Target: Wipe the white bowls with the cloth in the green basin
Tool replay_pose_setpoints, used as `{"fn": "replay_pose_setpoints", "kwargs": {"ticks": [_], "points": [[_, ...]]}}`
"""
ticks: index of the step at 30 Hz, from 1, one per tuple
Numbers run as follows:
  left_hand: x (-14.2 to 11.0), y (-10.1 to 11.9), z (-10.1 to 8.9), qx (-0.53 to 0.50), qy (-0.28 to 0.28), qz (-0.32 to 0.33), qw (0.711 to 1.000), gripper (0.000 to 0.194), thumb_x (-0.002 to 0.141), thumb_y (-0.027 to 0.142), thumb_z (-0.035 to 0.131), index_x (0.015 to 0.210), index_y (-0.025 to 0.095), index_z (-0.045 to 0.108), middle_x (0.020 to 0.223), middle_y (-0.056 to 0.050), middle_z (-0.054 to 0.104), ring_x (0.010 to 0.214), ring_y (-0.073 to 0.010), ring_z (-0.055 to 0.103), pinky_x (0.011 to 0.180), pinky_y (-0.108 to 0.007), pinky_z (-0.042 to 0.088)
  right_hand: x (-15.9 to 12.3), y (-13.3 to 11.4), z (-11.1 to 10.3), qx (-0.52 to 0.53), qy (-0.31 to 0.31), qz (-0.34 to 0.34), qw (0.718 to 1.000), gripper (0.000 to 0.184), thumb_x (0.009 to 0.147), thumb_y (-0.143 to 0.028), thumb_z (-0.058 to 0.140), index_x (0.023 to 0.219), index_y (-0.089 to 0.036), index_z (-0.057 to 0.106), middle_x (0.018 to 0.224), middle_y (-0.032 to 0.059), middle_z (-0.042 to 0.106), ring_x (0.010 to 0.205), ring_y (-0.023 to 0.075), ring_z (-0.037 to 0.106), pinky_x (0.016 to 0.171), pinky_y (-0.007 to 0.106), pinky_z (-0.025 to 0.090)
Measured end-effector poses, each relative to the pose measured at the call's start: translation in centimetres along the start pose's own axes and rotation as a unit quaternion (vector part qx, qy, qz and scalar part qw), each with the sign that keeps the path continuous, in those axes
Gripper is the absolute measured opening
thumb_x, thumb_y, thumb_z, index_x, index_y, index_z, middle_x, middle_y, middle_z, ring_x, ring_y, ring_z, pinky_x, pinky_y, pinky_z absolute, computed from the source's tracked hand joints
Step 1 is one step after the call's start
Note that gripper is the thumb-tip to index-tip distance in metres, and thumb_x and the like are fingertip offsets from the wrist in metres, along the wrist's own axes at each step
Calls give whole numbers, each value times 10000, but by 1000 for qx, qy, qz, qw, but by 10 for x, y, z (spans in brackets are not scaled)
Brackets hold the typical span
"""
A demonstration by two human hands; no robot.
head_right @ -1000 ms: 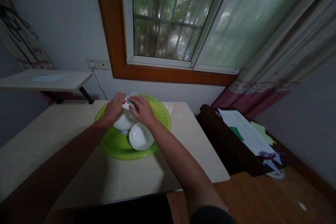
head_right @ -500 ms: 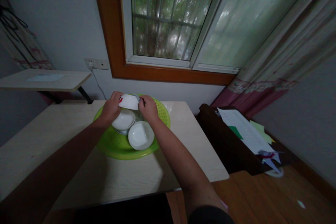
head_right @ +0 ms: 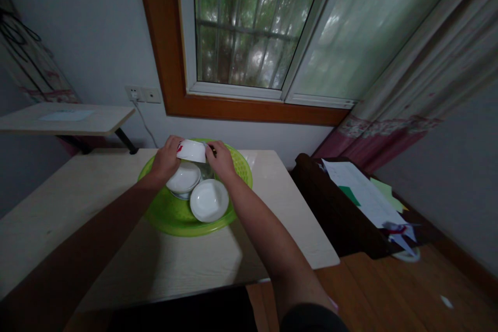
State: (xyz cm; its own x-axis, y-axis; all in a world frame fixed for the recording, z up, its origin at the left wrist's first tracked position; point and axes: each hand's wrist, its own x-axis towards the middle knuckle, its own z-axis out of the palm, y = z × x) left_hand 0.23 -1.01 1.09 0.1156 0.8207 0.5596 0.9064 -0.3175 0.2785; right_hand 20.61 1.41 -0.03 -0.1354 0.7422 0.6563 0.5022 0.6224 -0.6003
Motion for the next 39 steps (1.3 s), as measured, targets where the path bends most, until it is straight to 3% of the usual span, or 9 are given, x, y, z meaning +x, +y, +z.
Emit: {"fn": "replay_pose_setpoints", "kwargs": {"ticks": [5,9,12,19,24,27,33,39], "points": [[1,0,0,37,-4,-7,999,384,848,58,420,1191,191,531,1195,-121,587,976,-242,638,822,-341,513,-5,-21,-4,-12,-18,-114,993,245,957,-275,517,1132,-220,678,1105,92,668,1087,226,587,1009,409,468],[1,-1,2,45,-12,-7,999,340,864,79,434,1170,195,526,1164,-117,581,936,-227,639,791,-329,506,-10,-39,0,-22,-82,-195,977,274,961,-257,509,1190,-249,659,1188,91,651,1142,244,557,1039,453,439],[1,-2,3,31,-6,-16,999,319,867,95,449,1161,198,519,1169,-115,575,957,-227,634,795,-329,504,-11,-43,3,-22,-100,-224,969,267,959,-250,515,1188,-253,653,1185,90,647,1130,245,550,1032,456,434],[2,-9,3,-22,54,-32,998,448,777,21,435,1181,200,509,1182,-112,578,1058,-248,615,885,-364,518,-6,-27,-1,-27,-32,-143,989,143,927,-254,545,1038,-230,634,1039,86,592,1040,238,552,964,419,469],[3,-15,2,-84,114,-34,989,503,716,-12,433,1158,217,503,1186,-101,566,1133,-232,582,986,-372,500,-4,-7,3,-2,-7,-55,998,142,909,-222,486,1026,-214,566,1055,89,568,1013,223,556,915,392,509],[3,-17,3,-102,125,-26,987,487,732,-7,430,1159,218,501,1184,-105,569,1156,-229,572,1008,-371,491,-6,3,8,23,-17,-15,1000,208,889,-207,472,1088,-203,535,1099,95,582,1057,222,564,932,403,511],[3,-21,6,-121,130,-52,983,443,763,38,468,1165,221,497,1181,-92,598,1125,-216,597,976,-354,514,-7,7,13,55,-74,10,996,565,768,-202,614,1304,-177,435,1271,136,583,1149,242,577,1006,422,480],[5,-27,13,-193,102,-18,976,385,796,126,488,1169,217,505,1188,-83,632,1100,-197,624,944,-333,526,-5,6,11,24,-76,41,996,548,776,-207,638,1297,-162,471,1211,141,645,1073,264,626,956,431,498]]}}
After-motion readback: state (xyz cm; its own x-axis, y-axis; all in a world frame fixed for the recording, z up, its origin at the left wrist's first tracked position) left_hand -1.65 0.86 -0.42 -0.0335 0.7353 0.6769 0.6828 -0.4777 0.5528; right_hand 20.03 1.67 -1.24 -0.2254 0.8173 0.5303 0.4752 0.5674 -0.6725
